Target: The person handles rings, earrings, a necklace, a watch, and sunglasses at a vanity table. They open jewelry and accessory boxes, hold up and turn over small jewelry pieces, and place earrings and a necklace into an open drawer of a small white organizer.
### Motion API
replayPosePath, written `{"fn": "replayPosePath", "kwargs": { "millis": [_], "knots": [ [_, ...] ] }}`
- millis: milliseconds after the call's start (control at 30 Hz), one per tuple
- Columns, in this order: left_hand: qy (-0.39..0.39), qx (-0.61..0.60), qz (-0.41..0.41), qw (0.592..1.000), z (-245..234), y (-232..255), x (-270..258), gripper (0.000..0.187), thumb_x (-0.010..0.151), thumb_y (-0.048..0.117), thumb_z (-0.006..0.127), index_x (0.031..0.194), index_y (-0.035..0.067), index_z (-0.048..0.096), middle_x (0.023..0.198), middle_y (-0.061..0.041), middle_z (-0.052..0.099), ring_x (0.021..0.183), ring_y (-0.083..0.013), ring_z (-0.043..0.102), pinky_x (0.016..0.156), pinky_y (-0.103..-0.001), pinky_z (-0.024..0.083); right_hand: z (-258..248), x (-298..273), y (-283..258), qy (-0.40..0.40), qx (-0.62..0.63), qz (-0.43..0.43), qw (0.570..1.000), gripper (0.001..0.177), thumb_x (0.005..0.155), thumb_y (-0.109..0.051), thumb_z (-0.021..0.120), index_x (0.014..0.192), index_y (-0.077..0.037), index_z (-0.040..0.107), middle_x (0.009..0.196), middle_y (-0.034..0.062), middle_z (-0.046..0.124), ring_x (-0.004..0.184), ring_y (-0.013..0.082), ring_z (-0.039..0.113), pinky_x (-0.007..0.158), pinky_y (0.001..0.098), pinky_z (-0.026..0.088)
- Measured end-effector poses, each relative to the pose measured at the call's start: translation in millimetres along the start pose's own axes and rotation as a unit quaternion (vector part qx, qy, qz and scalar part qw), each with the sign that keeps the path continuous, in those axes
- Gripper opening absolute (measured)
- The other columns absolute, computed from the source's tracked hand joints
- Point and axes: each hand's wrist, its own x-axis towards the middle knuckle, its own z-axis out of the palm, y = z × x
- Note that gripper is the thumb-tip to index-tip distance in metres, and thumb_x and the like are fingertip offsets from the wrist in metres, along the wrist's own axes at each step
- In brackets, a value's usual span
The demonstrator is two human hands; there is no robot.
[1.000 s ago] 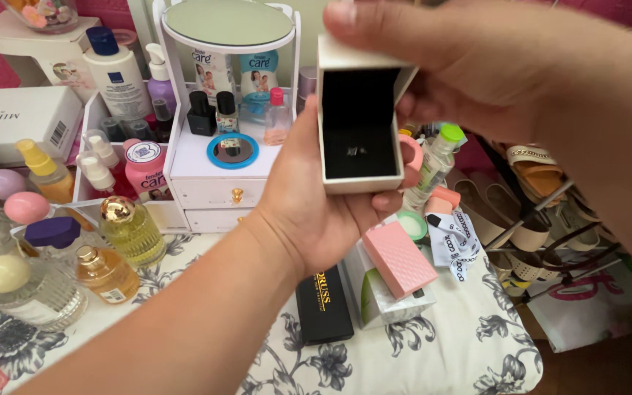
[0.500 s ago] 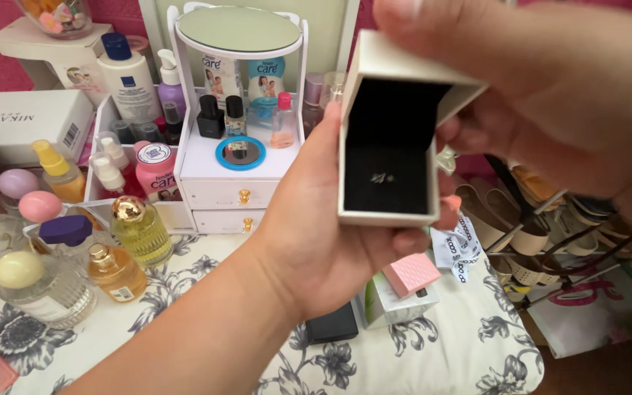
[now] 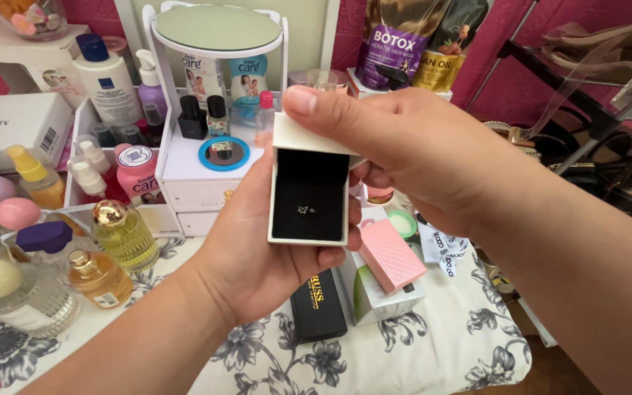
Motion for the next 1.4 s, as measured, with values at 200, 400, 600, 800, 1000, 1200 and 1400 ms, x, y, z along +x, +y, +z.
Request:
{"fn": "replayPosePath", "kwargs": {
  "millis": [200, 400, 600, 800, 1000, 1200, 1400],
  "knots": [
    [-0.007, -0.003, 0.005, 1.000, -0.9, -2.4, 5.4, 0.067, 0.103, 0.064, 0.034, 0.117, 0.007, 0.065, 0.090, -0.008, 0.067, 0.076, -0.0225, 0.066, 0.061, -0.031, 0.052, -4.0, -0.1, -0.7, 0.013, -0.039, 0.000, 0.999, 0.058, 0.086, -0.064, 0.067, 0.084, -0.007, 0.081, 0.071, -0.0003, 0.064, 0.065, 0.0101, 0.049, 0.058, 0.0273, 0.039],
    [-0.012, 0.009, 0.003, 1.000, -0.2, -1.2, 8.9, 0.072, 0.102, 0.068, 0.031, 0.116, 0.005, 0.063, 0.092, -0.009, 0.068, 0.078, -0.0208, 0.067, 0.060, -0.028, 0.052, -7.0, -0.1, -1.6, 0.014, -0.031, 0.007, 0.999, 0.061, 0.090, -0.063, 0.067, 0.077, -0.004, 0.078, 0.067, 0.0018, 0.060, 0.064, 0.0113, 0.048, 0.057, 0.0278, 0.039],
    [-0.017, 0.003, -0.001, 1.000, -0.2, -1.2, 10.0, 0.070, 0.103, 0.066, 0.030, 0.117, 0.006, 0.064, 0.092, -0.009, 0.068, 0.078, -0.0215, 0.067, 0.061, -0.029, 0.052, -8.1, -1.3, -1.7, 0.009, -0.003, 0.004, 1.000, 0.058, 0.090, -0.060, 0.067, 0.082, -0.003, 0.079, 0.069, 0.0034, 0.066, 0.063, 0.0118, 0.054, 0.057, 0.0285, 0.044],
    [-0.034, -0.010, 0.008, 0.999, -0.7, -2.4, 7.0, 0.068, 0.107, 0.064, 0.030, 0.117, 0.005, 0.063, 0.093, -0.009, 0.067, 0.079, -0.0227, 0.067, 0.062, -0.031, 0.053, -7.0, -1.0, -0.6, 0.004, 0.033, 0.015, 0.999, 0.059, 0.091, -0.058, 0.071, 0.086, 0.000, 0.078, 0.072, 0.0059, 0.065, 0.062, 0.0135, 0.055, 0.055, 0.0305, 0.045],
    [0.006, -0.021, -0.031, 0.999, 0.7, 1.7, 3.5, 0.065, 0.103, 0.061, 0.032, 0.114, 0.006, 0.065, 0.096, -0.008, 0.069, 0.083, -0.0228, 0.070, 0.071, -0.037, 0.059, -5.9, 2.1, 1.4, -0.010, 0.045, 0.007, 0.999, 0.056, 0.085, -0.059, 0.071, 0.090, -0.003, 0.076, 0.077, 0.0035, 0.068, 0.068, 0.0115, 0.057, 0.059, 0.0272, 0.044],
    [0.014, -0.019, -0.047, 0.999, 3.1, 2.0, 1.7, 0.061, 0.103, 0.060, 0.036, 0.115, 0.009, 0.067, 0.097, -0.007, 0.070, 0.084, -0.0212, 0.070, 0.075, -0.038, 0.059, -7.2, 1.7, 4.2, 0.003, 0.025, 0.019, 1.000, 0.058, 0.087, -0.061, 0.072, 0.088, -0.003, 0.077, 0.075, 0.0029, 0.065, 0.066, 0.0114, 0.050, 0.058, 0.0274, 0.040],
    [0.013, -0.018, -0.051, 0.998, 3.6, 1.6, 2.9, 0.061, 0.102, 0.060, 0.037, 0.115, 0.010, 0.068, 0.097, -0.006, 0.070, 0.083, -0.0197, 0.070, 0.076, -0.038, 0.058, -10.0, 2.8, 5.9, 0.007, 0.023, 0.029, 0.999, 0.059, 0.085, -0.062, 0.073, 0.086, -0.002, 0.076, 0.073, 0.0027, 0.064, 0.065, 0.0110, 0.051, 0.057, 0.0272, 0.041]
  ]
}}
